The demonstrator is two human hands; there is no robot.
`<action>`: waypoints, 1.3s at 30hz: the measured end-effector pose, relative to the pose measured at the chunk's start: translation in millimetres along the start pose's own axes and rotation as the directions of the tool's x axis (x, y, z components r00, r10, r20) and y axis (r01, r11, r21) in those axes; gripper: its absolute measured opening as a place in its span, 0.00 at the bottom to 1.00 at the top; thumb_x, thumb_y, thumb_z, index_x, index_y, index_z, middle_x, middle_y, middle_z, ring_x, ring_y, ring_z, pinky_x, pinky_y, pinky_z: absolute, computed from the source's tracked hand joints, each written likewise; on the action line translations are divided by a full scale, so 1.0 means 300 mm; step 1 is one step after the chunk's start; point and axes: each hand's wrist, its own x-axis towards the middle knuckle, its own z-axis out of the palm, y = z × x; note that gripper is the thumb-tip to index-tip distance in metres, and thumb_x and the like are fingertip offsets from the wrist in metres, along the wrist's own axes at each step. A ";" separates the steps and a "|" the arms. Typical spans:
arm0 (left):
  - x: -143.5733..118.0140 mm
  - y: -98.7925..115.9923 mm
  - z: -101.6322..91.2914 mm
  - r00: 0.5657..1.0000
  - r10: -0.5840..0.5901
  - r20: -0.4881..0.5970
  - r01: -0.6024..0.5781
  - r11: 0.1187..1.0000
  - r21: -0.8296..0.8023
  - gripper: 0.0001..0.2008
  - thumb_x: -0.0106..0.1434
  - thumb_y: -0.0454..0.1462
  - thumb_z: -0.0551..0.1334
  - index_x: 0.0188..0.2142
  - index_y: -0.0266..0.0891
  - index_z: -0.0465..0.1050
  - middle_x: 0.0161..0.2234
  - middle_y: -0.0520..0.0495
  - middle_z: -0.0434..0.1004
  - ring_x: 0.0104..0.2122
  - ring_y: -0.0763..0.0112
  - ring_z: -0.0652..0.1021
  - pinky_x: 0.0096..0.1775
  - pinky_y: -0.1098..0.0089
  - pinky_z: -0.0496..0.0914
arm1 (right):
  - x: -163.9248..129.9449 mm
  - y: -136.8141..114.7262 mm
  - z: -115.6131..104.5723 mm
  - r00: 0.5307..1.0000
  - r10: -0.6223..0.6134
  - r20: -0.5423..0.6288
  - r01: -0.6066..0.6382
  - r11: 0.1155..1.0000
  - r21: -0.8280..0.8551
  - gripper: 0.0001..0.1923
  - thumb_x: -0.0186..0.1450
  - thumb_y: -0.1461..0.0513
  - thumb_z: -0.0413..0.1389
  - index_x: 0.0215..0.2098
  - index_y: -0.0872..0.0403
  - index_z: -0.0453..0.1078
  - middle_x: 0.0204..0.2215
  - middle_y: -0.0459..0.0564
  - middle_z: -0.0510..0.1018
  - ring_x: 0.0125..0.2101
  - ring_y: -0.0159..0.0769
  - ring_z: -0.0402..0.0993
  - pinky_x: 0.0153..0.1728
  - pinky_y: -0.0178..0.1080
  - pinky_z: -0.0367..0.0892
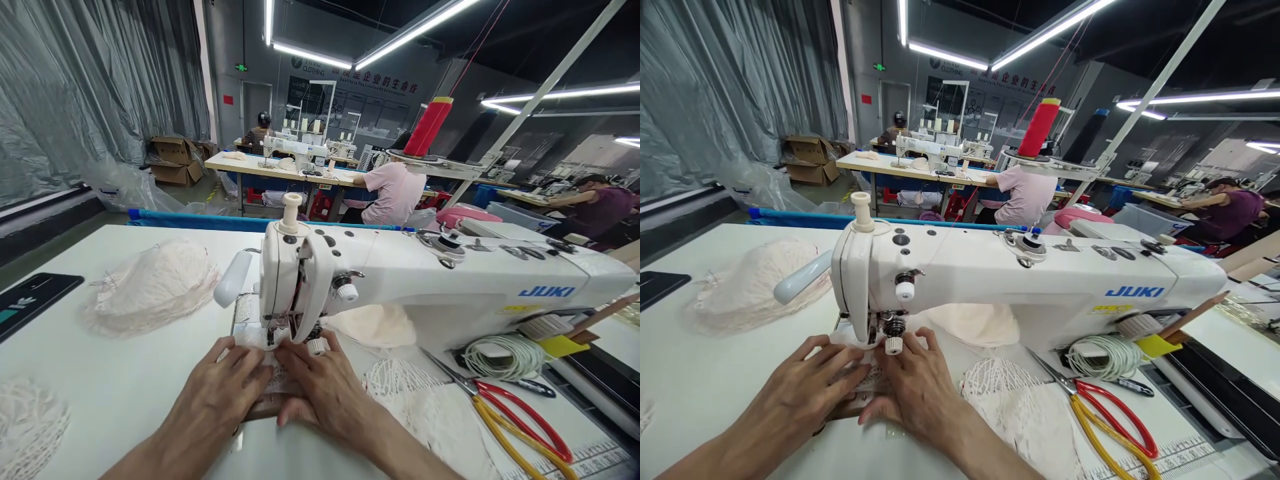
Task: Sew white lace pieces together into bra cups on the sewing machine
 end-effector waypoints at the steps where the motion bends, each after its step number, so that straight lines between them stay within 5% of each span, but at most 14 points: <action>1: 0.004 -0.009 0.000 1.000 -0.004 0.010 0.004 1.000 -0.004 0.09 0.67 0.34 0.51 0.39 0.40 0.70 0.33 0.49 0.74 0.33 0.67 0.73 0.43 0.62 0.61 | 0.001 0.004 0.004 1.000 0.011 0.008 -0.011 1.000 -0.007 0.37 0.58 0.37 0.43 0.51 0.55 0.65 0.39 0.57 0.76 0.42 0.45 0.67 0.46 0.48 0.56; 14: 0.024 -0.050 0.004 1.000 -0.026 -0.005 0.026 0.999 0.018 0.13 0.63 0.28 0.51 0.41 0.42 0.70 0.37 0.47 0.72 0.33 0.65 0.70 0.40 0.63 0.60 | 0.017 0.022 0.027 0.991 0.089 0.103 -0.083 0.995 -0.061 0.37 0.62 0.40 0.41 0.61 0.53 0.53 0.51 0.58 0.70 0.53 0.50 0.60 0.51 0.55 0.53; 26: 0.003 -0.026 0.026 0.997 -0.063 0.050 0.057 0.993 0.103 0.14 0.61 0.25 0.50 0.39 0.38 0.70 0.38 0.45 0.71 0.34 0.64 0.71 0.39 0.62 0.64 | 0.019 0.014 0.024 0.994 0.075 0.077 -0.062 0.985 -0.158 0.39 0.62 0.40 0.42 0.60 0.58 0.55 0.43 0.61 0.74 0.50 0.52 0.63 0.49 0.56 0.56; 32: -0.005 -0.016 0.016 0.998 0.061 -0.011 -0.059 0.989 0.139 0.13 0.63 0.24 0.51 0.41 0.33 0.70 0.37 0.43 0.74 0.40 0.63 0.73 0.47 0.60 0.63 | -0.002 -0.019 -0.004 0.995 -0.093 -0.032 0.090 0.992 -0.086 0.32 0.62 0.41 0.42 0.48 0.57 0.65 0.45 0.59 0.73 0.44 0.44 0.67 0.50 0.52 0.54; 39: -0.016 -0.017 0.046 0.986 0.127 -0.108 -0.114 0.986 0.118 0.12 0.66 0.26 0.49 0.36 0.33 0.71 0.33 0.46 0.75 0.35 0.68 0.74 0.44 0.62 0.64 | -0.005 -0.045 -0.010 0.991 -0.091 -0.097 0.093 0.996 0.010 0.29 0.64 0.42 0.40 0.39 0.57 0.66 0.34 0.50 0.75 0.35 0.36 0.68 0.47 0.45 0.53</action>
